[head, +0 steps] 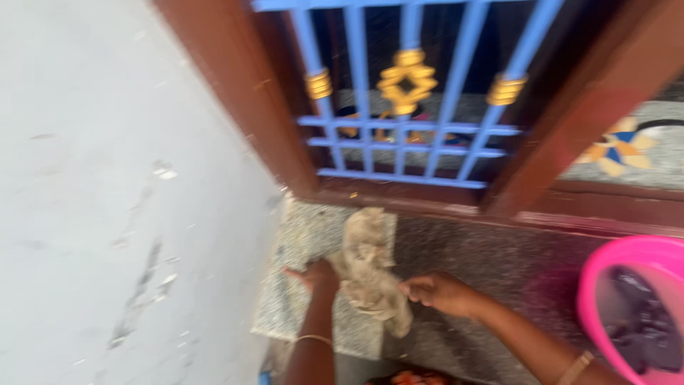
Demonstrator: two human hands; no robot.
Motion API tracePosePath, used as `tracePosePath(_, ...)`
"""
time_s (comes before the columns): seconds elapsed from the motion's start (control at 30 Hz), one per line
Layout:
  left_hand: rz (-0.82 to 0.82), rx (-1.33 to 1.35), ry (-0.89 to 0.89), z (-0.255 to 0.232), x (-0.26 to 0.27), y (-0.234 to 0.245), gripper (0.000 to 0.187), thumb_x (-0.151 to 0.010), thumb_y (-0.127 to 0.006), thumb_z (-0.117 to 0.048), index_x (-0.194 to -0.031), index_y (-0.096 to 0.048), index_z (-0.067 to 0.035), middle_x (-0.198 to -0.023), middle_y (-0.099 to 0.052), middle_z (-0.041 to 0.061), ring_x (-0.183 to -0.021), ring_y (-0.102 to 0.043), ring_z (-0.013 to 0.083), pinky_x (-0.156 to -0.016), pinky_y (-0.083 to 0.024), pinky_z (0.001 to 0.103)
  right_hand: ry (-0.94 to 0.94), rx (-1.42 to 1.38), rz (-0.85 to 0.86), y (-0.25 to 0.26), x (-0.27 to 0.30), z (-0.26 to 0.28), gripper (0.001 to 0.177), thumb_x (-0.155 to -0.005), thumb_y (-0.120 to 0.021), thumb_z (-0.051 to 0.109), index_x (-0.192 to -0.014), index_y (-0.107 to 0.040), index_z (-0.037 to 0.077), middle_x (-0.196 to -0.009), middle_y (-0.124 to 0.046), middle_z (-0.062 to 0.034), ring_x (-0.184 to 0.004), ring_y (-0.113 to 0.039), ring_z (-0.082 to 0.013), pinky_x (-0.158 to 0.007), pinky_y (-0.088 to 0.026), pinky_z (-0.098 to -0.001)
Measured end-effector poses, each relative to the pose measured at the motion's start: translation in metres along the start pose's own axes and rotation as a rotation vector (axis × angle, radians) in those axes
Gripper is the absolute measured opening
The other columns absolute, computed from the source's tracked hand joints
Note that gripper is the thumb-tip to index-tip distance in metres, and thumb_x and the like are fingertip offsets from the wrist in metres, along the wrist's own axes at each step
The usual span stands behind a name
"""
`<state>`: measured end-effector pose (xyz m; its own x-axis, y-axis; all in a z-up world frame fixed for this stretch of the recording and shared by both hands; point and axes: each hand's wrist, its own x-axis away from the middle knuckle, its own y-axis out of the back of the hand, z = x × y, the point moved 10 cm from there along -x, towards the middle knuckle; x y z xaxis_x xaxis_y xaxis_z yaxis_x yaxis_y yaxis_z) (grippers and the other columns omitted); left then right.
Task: The person cleans the bottom edge of a door frame and the adjacent floor using a dark cloth and a light-colored cloth, rinsing the dark cloth in a pink bucket of water and wiping the surfaces.
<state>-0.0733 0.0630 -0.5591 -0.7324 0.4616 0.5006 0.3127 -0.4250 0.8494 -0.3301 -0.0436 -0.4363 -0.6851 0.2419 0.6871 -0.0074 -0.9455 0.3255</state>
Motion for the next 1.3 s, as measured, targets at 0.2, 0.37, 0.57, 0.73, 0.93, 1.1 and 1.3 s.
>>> tracePosePath(0.2, 0.076, -0.064, 0.122, 0.006, -0.055, -0.044, 0.053, -0.103, -0.055, -0.035, -0.153, -0.046, -0.02, -0.156, -0.05, 0.006, -0.144, -0.046, 0.0282, -0.101, 0.005, 0.091, -0.027, 0.588, -0.627, 0.139, 0.137, -0.15, 0.03, -0.096, -0.057, 0.038, -0.119, -0.072, 0.026, -0.124, -0.071, -0.0016, -0.118, -0.069, -0.0255, -0.103, -0.056, -0.038)
tracePosePath(0.37, -0.049, -0.568, 0.067, -0.035, 0.008, 0.012, 0.067, -0.105, -0.056, -0.037, -0.162, -0.023, -0.024, -0.157, -0.044, 0.005, -0.141, -0.047, 0.0316, -0.104, 0.001, 0.09, 0.432, 0.715, -0.672, 0.151, 0.191, -0.233, 0.086, -0.08, -0.072, 0.048, -0.156, -0.042, 0.02, -0.166, -0.019, -0.0237, -0.149, -0.019, -0.0509, -0.113, -0.023, -0.065)
tracePosePath(0.57, 0.201, -0.729, -0.066, -0.21, 0.157, 0.075, 0.07, -0.101, -0.057, -0.053, -0.156, -0.029, -0.021, -0.151, -0.052, 0.011, -0.139, -0.051, 0.0348, -0.114, -0.011, 0.077, -0.161, 0.861, -0.12, 0.166, 0.162, -0.346, 0.1, -0.093, -0.071, 0.059, -0.164, -0.014, 0.02, -0.169, 0.017, -0.0175, -0.152, 0.015, -0.0522, -0.115, -0.004, -0.0674)
tracePosePath(0.73, -0.001, -0.574, -0.405, -0.316, 0.213, 0.095, 0.043, -0.101, -0.062, -0.044, -0.136, -0.062, -0.019, -0.136, -0.064, 0.011, -0.127, -0.061, 0.0334, -0.114, -0.038, 0.064, -0.147, 1.116, 0.148, 0.135, 0.115, -0.39, 0.039, -0.089, -0.066, 0.032, -0.121, -0.07, 0.01, -0.147, -0.042, -0.0253, -0.138, -0.037, -0.05, -0.115, -0.028, -0.0668)
tracePosePath(0.93, 0.181, 0.608, -0.573, -0.428, 0.292, 0.046, 0.084, -0.092, -0.074, -0.057, -0.152, -0.034, -0.013, -0.13, -0.058, 0.02, -0.115, -0.062, 0.0418, -0.104, -0.05, 0.048, -0.194, 1.3, 0.262, 0.129, 0.128, -0.359, 0.038, -0.087, -0.073, 0.031, -0.12, -0.074, 0.012, -0.13, -0.062, -0.0188, -0.131, -0.05, -0.0426, -0.114, -0.029, -0.0658)
tracePosePath(1.1, -0.222, 0.94, -0.544, -0.428, 0.287, 0.041, 0.068, -0.077, -0.066, -0.006, -0.143, -0.051, -0.007, -0.129, -0.064, 0.021, -0.108, -0.068, 0.0412, -0.097, -0.054, 0.047, -0.015, 0.995, -0.012, 0.162, 0.162, -0.314, 0.084, -0.082, -0.081, 0.042, -0.153, -0.042, 0.022, -0.155, -0.028, -0.0127, -0.145, -0.023, -0.0407, -0.117, -0.017, -0.0661)
tracePosePath(1.3, -0.384, 1.122, -0.513, -0.387, 0.272, 0.05, 0.065, -0.071, -0.065, 0.005, -0.134, -0.067, -0.012, -0.115, -0.074, 0.02, -0.096, -0.074, 0.0371, -0.088, -0.059, 0.044, 0.011, 1.091, 0.176, 0.115, 0.131, -0.342, 0.088, -0.082, -0.081, 0.023, -0.156, -0.033, 0.027, -0.164, -0.013, -0.0148, -0.15, -0.009, -0.0491, -0.12, -0.021, -0.0642)
